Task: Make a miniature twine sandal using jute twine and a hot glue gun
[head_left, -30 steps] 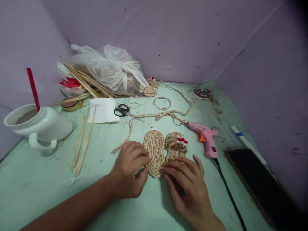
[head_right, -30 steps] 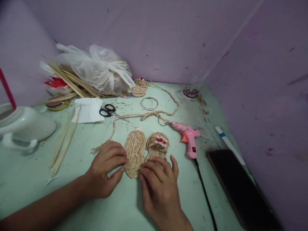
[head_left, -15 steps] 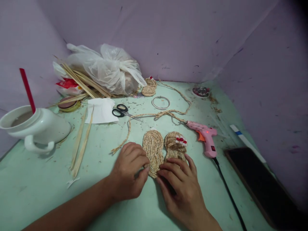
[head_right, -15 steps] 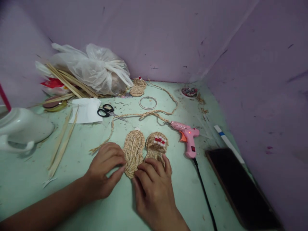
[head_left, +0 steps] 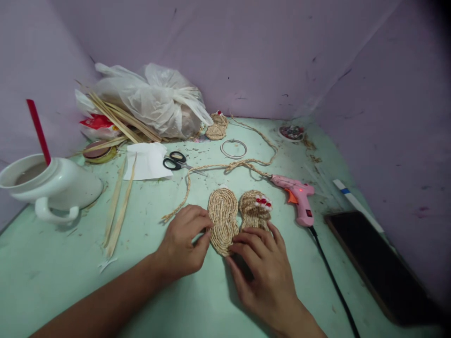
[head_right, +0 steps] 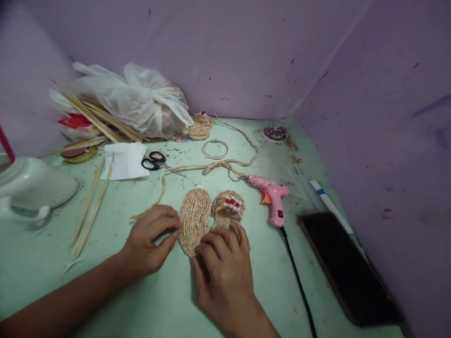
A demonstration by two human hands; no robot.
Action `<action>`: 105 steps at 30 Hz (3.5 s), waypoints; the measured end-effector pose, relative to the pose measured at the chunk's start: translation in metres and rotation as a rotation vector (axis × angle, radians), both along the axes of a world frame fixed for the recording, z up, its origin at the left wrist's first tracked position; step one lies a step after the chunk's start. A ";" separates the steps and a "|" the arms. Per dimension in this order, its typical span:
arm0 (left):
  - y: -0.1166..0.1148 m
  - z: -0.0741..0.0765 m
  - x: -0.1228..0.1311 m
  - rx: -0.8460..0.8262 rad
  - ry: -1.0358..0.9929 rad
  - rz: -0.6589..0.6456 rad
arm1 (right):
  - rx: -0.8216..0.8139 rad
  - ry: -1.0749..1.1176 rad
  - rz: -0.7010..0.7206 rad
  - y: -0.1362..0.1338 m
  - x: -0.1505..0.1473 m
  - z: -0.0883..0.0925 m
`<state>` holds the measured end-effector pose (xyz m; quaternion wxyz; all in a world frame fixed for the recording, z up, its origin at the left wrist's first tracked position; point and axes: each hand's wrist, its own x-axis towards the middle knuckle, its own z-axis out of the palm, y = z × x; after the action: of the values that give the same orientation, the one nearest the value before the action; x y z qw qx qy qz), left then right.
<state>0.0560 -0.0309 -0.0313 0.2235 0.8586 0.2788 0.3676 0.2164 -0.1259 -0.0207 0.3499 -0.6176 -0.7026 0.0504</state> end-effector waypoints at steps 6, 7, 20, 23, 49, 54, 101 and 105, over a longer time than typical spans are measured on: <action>-0.003 0.004 0.000 -0.018 0.158 -0.069 | -0.037 -0.037 -0.022 0.001 -0.006 0.000; -0.003 0.004 0.000 -0.019 0.180 -0.072 | -0.039 -0.037 -0.026 0.001 -0.007 0.000; -0.008 0.012 0.003 -0.020 0.347 -0.082 | -0.023 -0.038 -0.038 0.002 -0.007 -0.003; -0.008 0.012 0.004 -0.012 0.344 -0.079 | -0.020 -0.046 -0.035 0.001 -0.007 -0.004; -0.001 0.000 -0.008 0.039 -0.013 0.019 | 0.392 0.248 -0.320 -0.011 0.036 -0.002; 0.001 -0.002 -0.008 0.005 -0.064 0.058 | 0.377 0.203 -0.290 -0.011 0.035 -0.001; 0.009 0.020 -0.018 0.201 0.174 -0.081 | 0.338 0.089 0.057 -0.012 0.014 -0.002; -0.001 0.029 -0.013 0.269 0.086 -0.118 | 0.299 0.388 0.027 -0.016 0.014 0.001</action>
<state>0.0427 -0.0315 -0.0025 0.1154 0.9106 0.1855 0.3510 0.2300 -0.1417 -0.0202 0.5651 -0.5281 -0.6302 0.0681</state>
